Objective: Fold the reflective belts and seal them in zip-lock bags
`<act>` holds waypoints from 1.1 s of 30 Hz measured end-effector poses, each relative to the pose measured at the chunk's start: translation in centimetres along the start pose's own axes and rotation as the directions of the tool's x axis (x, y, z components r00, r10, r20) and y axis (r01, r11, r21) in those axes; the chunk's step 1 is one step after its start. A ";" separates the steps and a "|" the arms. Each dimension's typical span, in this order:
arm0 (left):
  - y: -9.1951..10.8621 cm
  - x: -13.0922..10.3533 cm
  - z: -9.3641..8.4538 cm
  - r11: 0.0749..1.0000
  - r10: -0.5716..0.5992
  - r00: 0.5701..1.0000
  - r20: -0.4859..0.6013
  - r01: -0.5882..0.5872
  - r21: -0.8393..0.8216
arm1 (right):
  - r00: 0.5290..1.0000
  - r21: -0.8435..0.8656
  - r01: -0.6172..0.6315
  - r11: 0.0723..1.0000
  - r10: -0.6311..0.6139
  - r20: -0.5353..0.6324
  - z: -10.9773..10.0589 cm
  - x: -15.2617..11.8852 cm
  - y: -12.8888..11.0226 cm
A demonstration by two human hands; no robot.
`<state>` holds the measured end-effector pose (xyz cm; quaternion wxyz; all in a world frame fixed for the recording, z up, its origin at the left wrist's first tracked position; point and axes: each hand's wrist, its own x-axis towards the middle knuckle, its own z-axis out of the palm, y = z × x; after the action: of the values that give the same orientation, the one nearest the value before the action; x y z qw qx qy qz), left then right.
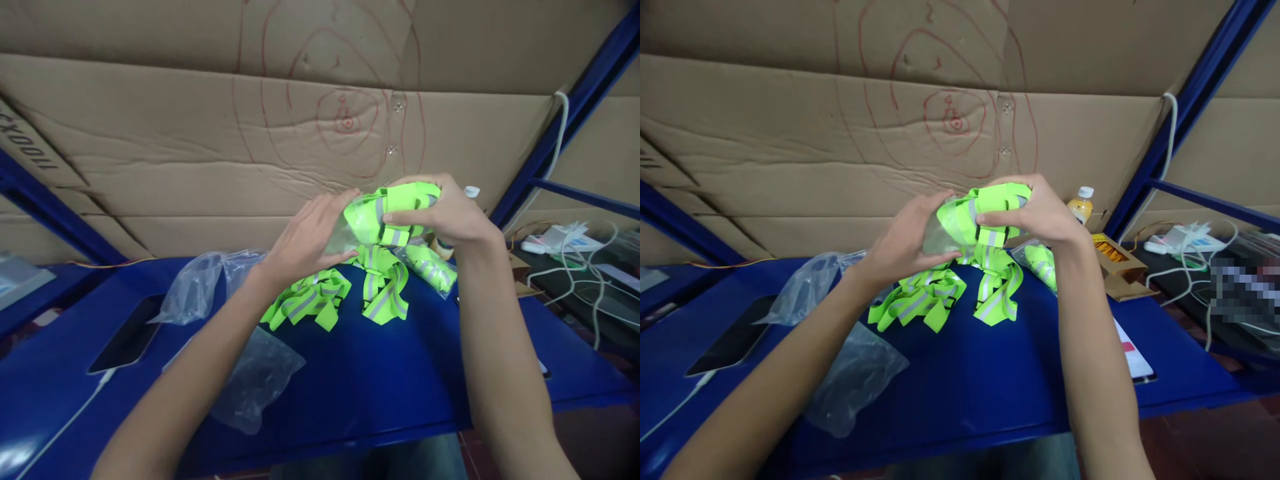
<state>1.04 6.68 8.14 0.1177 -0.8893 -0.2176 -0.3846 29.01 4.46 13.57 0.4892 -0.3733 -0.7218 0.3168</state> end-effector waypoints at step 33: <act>2.3 0.4 -0.8 0.958 -0.282 0.939 0.196 0.287 0.005 | 0.972 -0.065 0.052 0.997 -0.036 0.231 3.7 0.6 -1.0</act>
<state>1.85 4.51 8.92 0.0284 -0.8832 -0.3495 -0.3114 25.19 4.08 13.46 0.3958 -0.3352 -0.7923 0.3212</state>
